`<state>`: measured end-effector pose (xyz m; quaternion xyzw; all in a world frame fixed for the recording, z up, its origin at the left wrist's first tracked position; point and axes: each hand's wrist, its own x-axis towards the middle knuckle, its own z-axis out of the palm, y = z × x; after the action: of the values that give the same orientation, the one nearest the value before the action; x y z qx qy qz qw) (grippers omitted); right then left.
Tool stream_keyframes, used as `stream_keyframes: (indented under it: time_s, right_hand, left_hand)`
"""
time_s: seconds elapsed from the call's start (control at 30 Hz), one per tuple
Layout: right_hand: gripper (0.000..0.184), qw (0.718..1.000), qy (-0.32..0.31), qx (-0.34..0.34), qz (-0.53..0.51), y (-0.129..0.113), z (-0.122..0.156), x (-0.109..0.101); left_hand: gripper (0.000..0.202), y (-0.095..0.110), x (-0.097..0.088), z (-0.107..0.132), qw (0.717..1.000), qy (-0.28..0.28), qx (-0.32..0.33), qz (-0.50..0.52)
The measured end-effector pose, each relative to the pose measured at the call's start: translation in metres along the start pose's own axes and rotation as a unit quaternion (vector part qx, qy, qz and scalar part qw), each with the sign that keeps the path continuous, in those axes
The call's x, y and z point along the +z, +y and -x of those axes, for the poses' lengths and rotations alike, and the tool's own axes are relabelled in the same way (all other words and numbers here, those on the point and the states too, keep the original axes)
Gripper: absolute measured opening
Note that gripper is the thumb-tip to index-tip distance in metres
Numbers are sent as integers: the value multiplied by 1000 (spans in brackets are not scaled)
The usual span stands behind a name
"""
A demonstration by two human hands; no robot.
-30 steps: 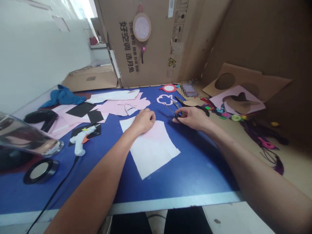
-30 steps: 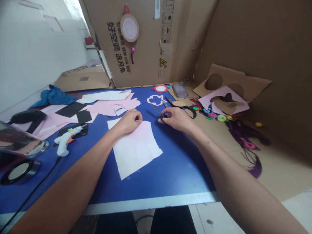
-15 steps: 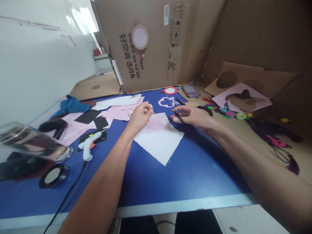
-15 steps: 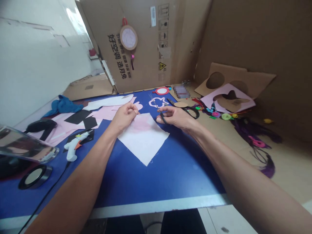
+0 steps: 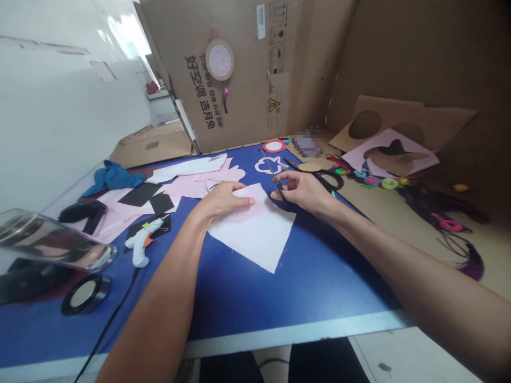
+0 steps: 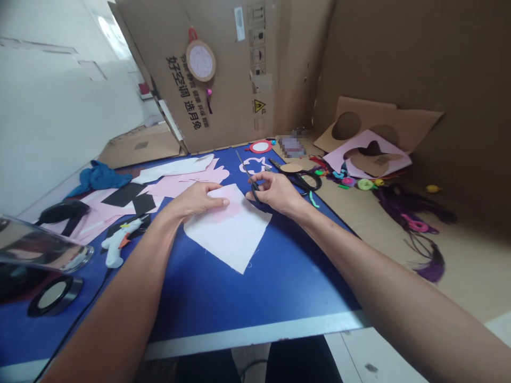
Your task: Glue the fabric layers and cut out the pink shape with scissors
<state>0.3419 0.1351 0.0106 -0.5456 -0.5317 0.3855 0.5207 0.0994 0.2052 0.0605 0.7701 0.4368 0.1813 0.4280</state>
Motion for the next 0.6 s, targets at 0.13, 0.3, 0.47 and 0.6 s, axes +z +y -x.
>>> stream_keyframes:
  time_s: [0.13,0.3,0.47,0.6]
  right_hand:
    - [47,1000,17,-17,5,0,1,-2]
    - [48,998,53,-15,-3,-6,2,-5]
    - [42,995,90,-15,-50,-12,0,-9]
    - [44,994,96,-1,-50,-17,3,-12]
  left_hand:
    - [22,2,-8,7,996,-34,-78,-18]
    - [30,-2,-10,6,996,3,-88,30]
    - [12,-4,-12,1,969,77,-99,214]
    - [20,-7,-16,-5,931,119,-76,336]
